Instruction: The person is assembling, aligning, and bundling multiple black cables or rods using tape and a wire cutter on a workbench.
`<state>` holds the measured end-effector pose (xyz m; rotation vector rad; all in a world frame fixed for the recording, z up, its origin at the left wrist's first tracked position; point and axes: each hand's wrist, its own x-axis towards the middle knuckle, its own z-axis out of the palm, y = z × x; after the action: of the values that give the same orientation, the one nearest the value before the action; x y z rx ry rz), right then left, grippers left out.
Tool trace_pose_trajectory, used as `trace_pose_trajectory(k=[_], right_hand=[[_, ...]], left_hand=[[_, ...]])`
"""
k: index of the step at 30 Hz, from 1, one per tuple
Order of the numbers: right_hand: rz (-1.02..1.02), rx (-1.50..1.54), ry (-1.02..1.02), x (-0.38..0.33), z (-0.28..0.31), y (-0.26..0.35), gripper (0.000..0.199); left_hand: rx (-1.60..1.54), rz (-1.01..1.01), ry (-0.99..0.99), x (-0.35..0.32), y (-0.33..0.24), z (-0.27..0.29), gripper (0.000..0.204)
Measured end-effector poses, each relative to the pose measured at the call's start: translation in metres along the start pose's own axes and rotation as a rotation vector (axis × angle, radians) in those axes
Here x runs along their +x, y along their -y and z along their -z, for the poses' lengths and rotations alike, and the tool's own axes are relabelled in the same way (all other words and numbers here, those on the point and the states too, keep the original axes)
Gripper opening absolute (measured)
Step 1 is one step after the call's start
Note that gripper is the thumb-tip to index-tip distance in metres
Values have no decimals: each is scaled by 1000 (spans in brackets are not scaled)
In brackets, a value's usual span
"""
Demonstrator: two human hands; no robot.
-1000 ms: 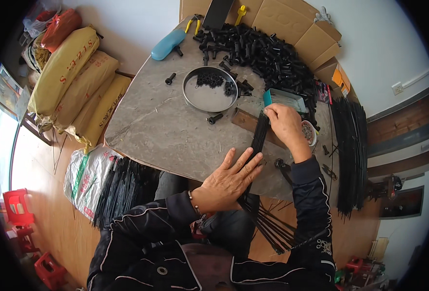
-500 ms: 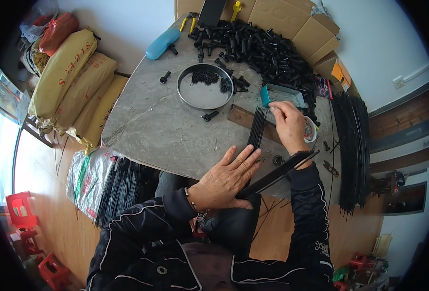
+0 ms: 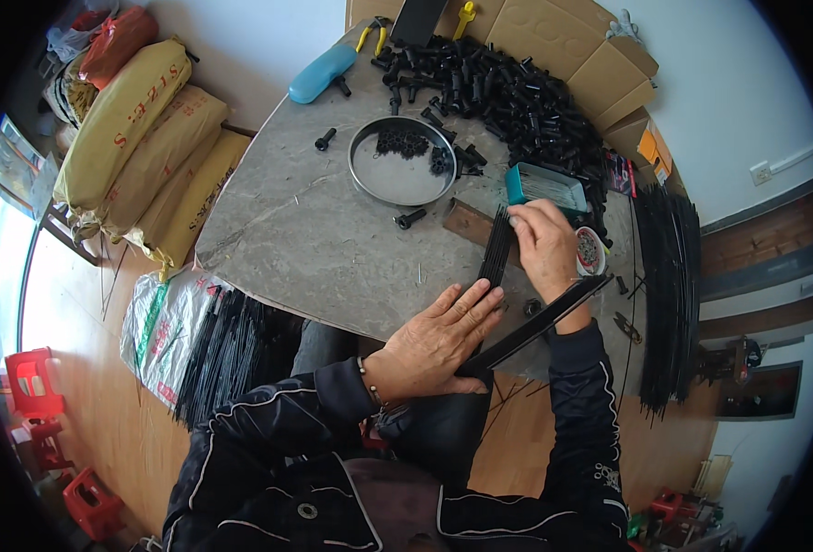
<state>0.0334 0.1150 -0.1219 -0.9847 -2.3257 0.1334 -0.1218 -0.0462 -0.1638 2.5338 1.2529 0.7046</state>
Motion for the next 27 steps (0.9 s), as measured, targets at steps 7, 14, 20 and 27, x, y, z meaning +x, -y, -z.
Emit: trace_pose_trajectory(k=[7, 14, 20, 27], right_hand=[[53, -89, 4, -2, -4, 1, 9], [-226, -165, 53, 41, 15, -67, 13], [-231, -298, 303, 52, 10, -91, 15], [-98, -304, 15, 45, 32, -77, 4]], left_hand=[[-1, 5, 14, 3, -1, 0, 95], [-61, -10, -6, -1, 1, 1, 95], [-77, -35, 16, -3, 1, 2, 94], [-20, -44, 39, 0, 0, 5, 94]])
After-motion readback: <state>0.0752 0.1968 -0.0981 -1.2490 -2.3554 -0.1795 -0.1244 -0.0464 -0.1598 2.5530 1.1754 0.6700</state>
